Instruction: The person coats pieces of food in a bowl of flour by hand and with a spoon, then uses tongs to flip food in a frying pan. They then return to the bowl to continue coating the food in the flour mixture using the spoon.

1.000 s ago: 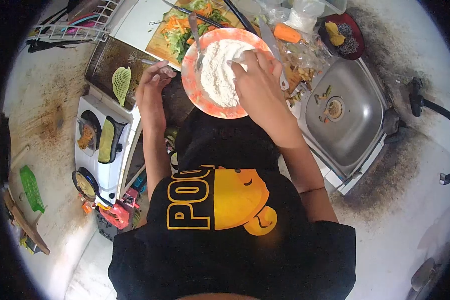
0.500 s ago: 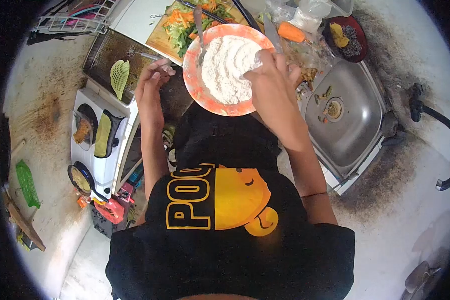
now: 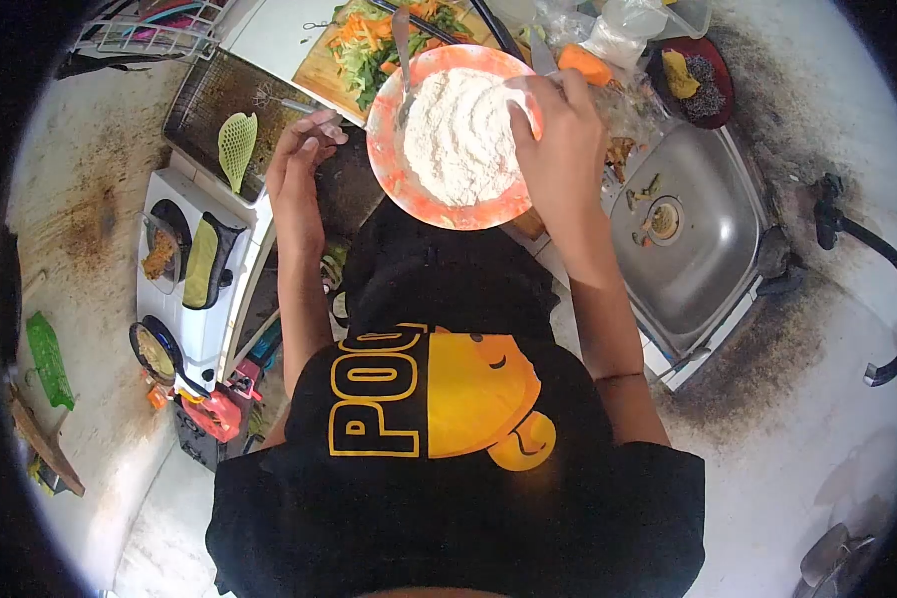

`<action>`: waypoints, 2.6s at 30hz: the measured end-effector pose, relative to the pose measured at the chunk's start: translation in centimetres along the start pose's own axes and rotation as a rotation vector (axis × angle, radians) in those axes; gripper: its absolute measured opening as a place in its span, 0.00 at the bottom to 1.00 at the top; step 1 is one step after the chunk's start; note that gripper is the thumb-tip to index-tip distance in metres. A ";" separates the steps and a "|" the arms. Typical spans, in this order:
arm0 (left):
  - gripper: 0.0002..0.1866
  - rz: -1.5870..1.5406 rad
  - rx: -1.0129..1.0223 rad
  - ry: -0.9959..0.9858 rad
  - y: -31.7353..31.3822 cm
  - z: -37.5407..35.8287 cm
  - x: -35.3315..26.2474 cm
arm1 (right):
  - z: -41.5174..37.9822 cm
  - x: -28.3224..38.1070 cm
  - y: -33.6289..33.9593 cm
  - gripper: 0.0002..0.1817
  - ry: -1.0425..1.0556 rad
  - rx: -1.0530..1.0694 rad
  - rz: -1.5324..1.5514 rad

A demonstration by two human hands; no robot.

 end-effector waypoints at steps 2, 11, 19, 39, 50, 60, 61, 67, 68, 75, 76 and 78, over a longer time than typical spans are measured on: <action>0.17 -0.027 0.005 -0.009 -0.2 0.1 -0.2 | 0.8 -0.2 0.1 0.07 0.010 0.024 -0.036; 0.18 0.014 0.025 -0.056 0.0 0.3 -0.4 | 0.6 2.7 -3.7 0.15 0.256 0.168 -0.401; 0.17 0.015 -0.010 -0.013 0.7 -0.1 0.4 | 0.8 2.7 -4.6 0.16 0.250 0.209 -0.490; 0.18 -0.009 -0.006 -0.051 1.3 -0.2 0.1 | 8.4 2.8 -9.9 0.08 0.127 0.598 0.442; 0.18 0.021 -0.010 -0.022 1.3 -0.1 0.3 | 8.2 4.1 -5.5 0.08 0.155 0.472 0.692; 0.18 0.002 -0.006 -0.013 1.2 0.0 0.3 | 7.1 0.9 -2.9 0.11 0.014 0.194 0.901; 0.18 0.003 -0.006 -0.012 1.2 -0.1 0.3 | 6.8 0.4 -3.1 0.11 0.014 0.194 0.901; 0.20 0.593 0.001 -0.395 -1.5 -1.2 -5.2 | 4.2 -0.1 -0.1 0.18 0.100 -0.080 0.877; 0.20 0.594 0.002 -0.394 -2.2 -1.3 -5.8 | 3.9 0.4 0.6 0.14 0.094 -0.132 0.833; 0.20 1.008 0.190 -0.516 -8.3 -2.3 -6.3 | 1.0 2.4 4.1 0.12 0.178 -0.265 0.792; 0.19 1.026 0.209 -0.526 -8.5 -2.4 -6.3 | 0.8 2.5 4.5 0.12 0.174 -0.269 0.789; 0.19 0.976 0.253 -0.531 -8.4 -2.6 -5.9 | 0.3 2.3 5.1 0.11 0.142 -0.295 0.824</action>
Point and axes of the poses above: each hand's wrist, its own z-axis towards the middle knuckle, its own y-axis out of the back of the hand, x = y × z, the point moved 9 cm from there along z, towards the middle knuckle, and after that the axes turned 9 degrees about x, right-handed, at the moved point
